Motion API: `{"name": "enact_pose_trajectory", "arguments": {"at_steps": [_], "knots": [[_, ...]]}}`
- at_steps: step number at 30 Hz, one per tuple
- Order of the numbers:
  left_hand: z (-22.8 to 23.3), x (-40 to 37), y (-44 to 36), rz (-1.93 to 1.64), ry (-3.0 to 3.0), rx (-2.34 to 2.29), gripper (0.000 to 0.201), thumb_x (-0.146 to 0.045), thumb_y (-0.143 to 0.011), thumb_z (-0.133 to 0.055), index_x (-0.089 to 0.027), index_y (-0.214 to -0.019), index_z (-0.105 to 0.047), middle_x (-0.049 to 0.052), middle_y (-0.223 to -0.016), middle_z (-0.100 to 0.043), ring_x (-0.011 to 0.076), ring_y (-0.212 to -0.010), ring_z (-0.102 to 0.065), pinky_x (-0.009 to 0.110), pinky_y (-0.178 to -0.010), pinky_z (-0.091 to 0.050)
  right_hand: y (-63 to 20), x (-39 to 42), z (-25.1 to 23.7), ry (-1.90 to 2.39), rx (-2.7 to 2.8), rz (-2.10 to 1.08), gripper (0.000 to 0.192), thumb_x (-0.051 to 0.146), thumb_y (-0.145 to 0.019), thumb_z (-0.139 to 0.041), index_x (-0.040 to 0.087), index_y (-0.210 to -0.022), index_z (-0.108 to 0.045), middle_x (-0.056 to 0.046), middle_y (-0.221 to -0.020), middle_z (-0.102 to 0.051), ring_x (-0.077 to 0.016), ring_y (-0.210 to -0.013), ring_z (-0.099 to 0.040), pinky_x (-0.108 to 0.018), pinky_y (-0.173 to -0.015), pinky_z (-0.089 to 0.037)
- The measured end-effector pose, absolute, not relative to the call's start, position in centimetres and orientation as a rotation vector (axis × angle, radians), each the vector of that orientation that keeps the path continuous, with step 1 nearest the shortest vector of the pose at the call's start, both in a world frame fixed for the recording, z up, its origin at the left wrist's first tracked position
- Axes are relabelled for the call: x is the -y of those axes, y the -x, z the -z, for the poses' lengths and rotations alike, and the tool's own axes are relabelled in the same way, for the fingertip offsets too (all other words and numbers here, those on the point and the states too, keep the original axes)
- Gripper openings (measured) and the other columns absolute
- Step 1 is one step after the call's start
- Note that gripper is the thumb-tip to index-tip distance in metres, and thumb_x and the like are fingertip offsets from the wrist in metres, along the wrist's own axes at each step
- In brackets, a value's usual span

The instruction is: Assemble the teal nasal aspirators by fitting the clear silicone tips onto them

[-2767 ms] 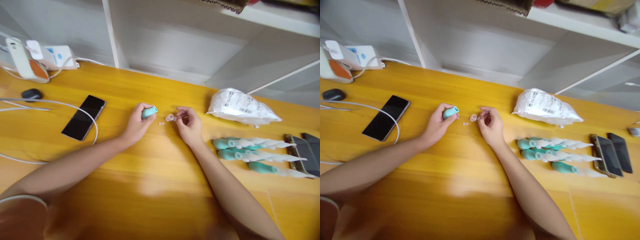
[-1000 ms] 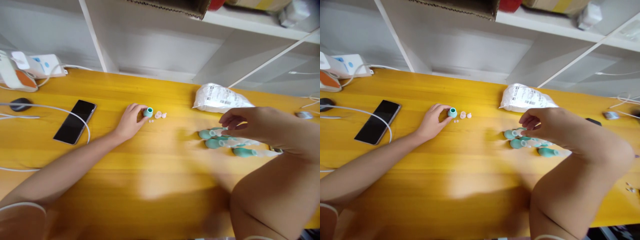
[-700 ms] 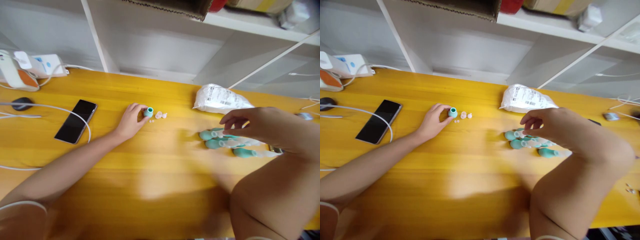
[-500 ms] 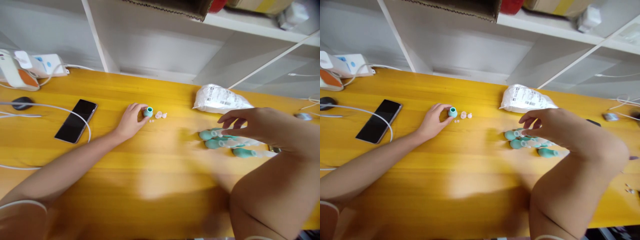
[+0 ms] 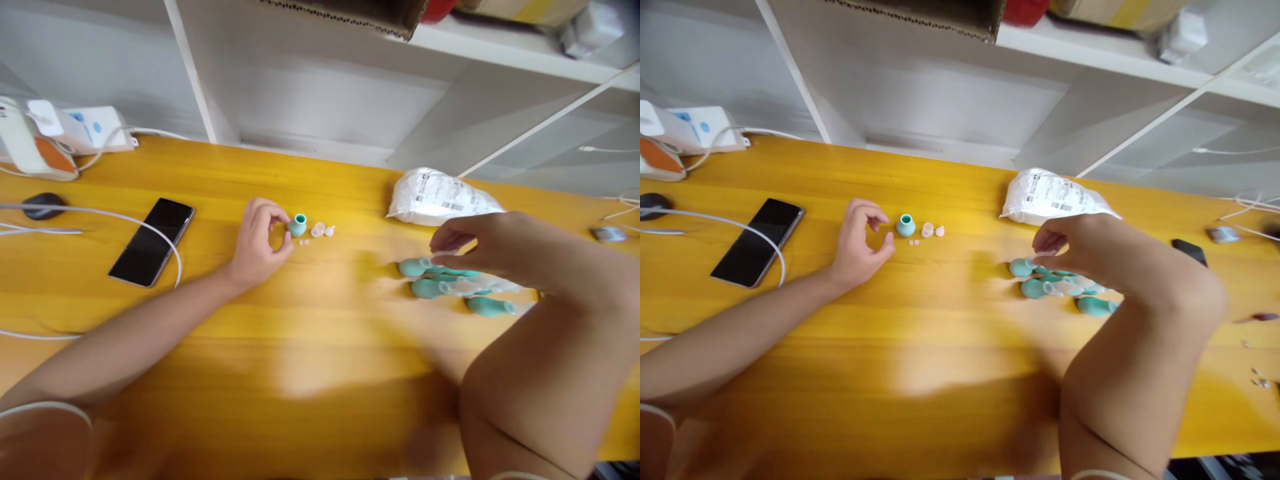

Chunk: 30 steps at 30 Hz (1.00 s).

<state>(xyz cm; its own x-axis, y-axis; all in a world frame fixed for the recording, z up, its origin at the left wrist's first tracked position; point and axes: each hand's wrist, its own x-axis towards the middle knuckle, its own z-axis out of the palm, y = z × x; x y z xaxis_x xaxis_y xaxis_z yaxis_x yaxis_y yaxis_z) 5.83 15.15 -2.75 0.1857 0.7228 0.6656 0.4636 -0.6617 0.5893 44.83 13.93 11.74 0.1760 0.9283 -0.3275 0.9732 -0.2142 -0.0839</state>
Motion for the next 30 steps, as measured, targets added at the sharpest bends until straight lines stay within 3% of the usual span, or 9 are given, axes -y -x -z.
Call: {"name": "enact_pose_trajectory", "arguments": {"at_steps": [4, 7, 9, 12, 15, 18, 21, 23, 30], "knots": [[2.1, -13.6, -5.7, -1.319, -2.406, -0.692, 0.023, -0.023, -0.104, -0.070, -0.024, -0.125, -0.064, 0.007, -0.116, -0.073, 0.0246, -0.107, -0.073, 0.040, -0.096, -0.062, -43.2, -12.2, -12.2, -2.104, -2.180, 0.611, 0.017, 0.035, -0.086, -0.094, 0.029, -0.096, -0.082, -0.002, -0.090, -0.085, -0.0187, -0.068, -0.073, -0.034, -0.065, -0.053], [2.2, -12.4, -6.1, -0.905, -2.419, -0.579, 0.065, -0.058, -0.105, -0.080, -0.021, -0.155, -0.058, 0.016, -0.139, -0.073, 0.0309, -0.121, -0.077, 0.043, -0.101, -0.066, -40.0, -11.0, -12.0, -1.743, -2.546, 0.963, 0.024, 0.051, -0.094, -0.088, 0.029, -0.103, -0.081, -0.001, -0.089, -0.084, -0.0174, -0.062, -0.071, -0.033, -0.060, -0.052], [2.4, -11.8, -6.4, -0.752, -2.361, -0.571, 0.081, -0.068, -0.100, -0.085, -0.022, -0.160, -0.057, 0.017, -0.142, -0.074, 0.0324, -0.122, -0.078, 0.042, -0.101, -0.066, -37.2, -10.5, -11.9, -1.453, -2.756, 1.173, 0.022, 0.049, -0.101, -0.083, 0.028, -0.106, -0.082, -0.003, -0.095, -0.085, -0.0176, -0.068, -0.072, -0.033, -0.063, -0.055], [2.6, -11.5, -6.8, -0.792, -2.274, -0.479, 0.043, -0.048, -0.105, -0.081, -0.022, -0.139, -0.071, 0.009, -0.120, -0.080, 0.0248, -0.103, -0.080, 0.033, -0.091, -0.065, -33.8, -10.4, -11.7, -1.272, -2.877, 1.358, 0.020, 0.045, -0.104, -0.083, 0.025, -0.105, -0.081, -0.003, -0.099, -0.085, -0.0172, -0.075, -0.075, -0.031, -0.070, -0.057], [2.8, -11.4, -6.9, -0.870, -2.267, -0.347, 0.012, -0.027, -0.105, -0.073, -0.019, -0.113, -0.076, 0.006, -0.103, -0.079, 0.0197, -0.089, -0.076, 0.029, -0.082, -0.062, -32.5, -11.3, -10.7, -1.283, -2.875, 1.487, 0.031, 0.053, -0.110, -0.077, 0.023, -0.103, -0.080, -0.003, -0.094, -0.083, -0.0167, -0.073, -0.073, -0.031, -0.069, -0.055], [3.0, -11.3, -6.8, -0.778, -2.296, -0.224, 0.011, -0.022, -0.100, -0.073, -0.020, -0.110, -0.077, 0.006, -0.105, -0.081, 0.0178, -0.086, -0.075, 0.027, -0.078, -0.060, -31.9, -12.2, -8.2, -1.426, -2.913, 1.228, 0.036, 0.043, -0.119, -0.060, 0.021, -0.099, -0.079, -0.005, -0.092, -0.082, -0.0191, -0.077, -0.073, -0.033, -0.075, -0.053], [3.2, -11.1, -6.8, -0.701, -2.326, -0.202, 0.013, -0.023, -0.093, -0.074, -0.022, -0.106, -0.076, 0.004, -0.098, -0.080, 0.0166, -0.078, -0.071, 0.027, -0.071, -0.056, -30.2, -12.4, -5.1, -1.564, -2.780, 0.651, 0.017, 0.022, -0.114, -0.065, 0.019, -0.108, -0.080, -0.012, -0.108, -0.086, -0.0258, -0.092, -0.078, -0.035, -0.083, -0.052], [3.2, -11.0, -6.8, -0.681, -2.337, -0.204, 0.011, -0.023, -0.090, -0.073, -0.022, -0.101, -0.074, 0.002, -0.091, -0.078, 0.0166, -0.075, -0.069, 0.029, -0.070, -0.054, -28.8, -12.2, -3.5, -1.662, -2.628, 0.415, 0.017, 0.019, -0.114, -0.063, 0.016, -0.116, -0.080, -0.017, -0.115, -0.085, -0.0287, -0.094, -0.079, -0.036, -0.081, -0.051], [3.1, -10.8, -6.9, -0.674, -2.378, -0.207, 0.009, -0.022, -0.085, -0.074, -0.023, -0.094, -0.069, -0.002, -0.084, -0.072, 0.0164, -0.069, -0.062, 0.033, -0.066, -0.047, -26.8, -11.6, -0.8, -1.797, -2.565, 0.200, 0.033, 0.032, -0.122, -0.051, 0.015, -0.126, -0.079, -0.017, -0.122, -0.084, -0.0301, -0.095, -0.081, -0.038, -0.072, -0.049]]}}
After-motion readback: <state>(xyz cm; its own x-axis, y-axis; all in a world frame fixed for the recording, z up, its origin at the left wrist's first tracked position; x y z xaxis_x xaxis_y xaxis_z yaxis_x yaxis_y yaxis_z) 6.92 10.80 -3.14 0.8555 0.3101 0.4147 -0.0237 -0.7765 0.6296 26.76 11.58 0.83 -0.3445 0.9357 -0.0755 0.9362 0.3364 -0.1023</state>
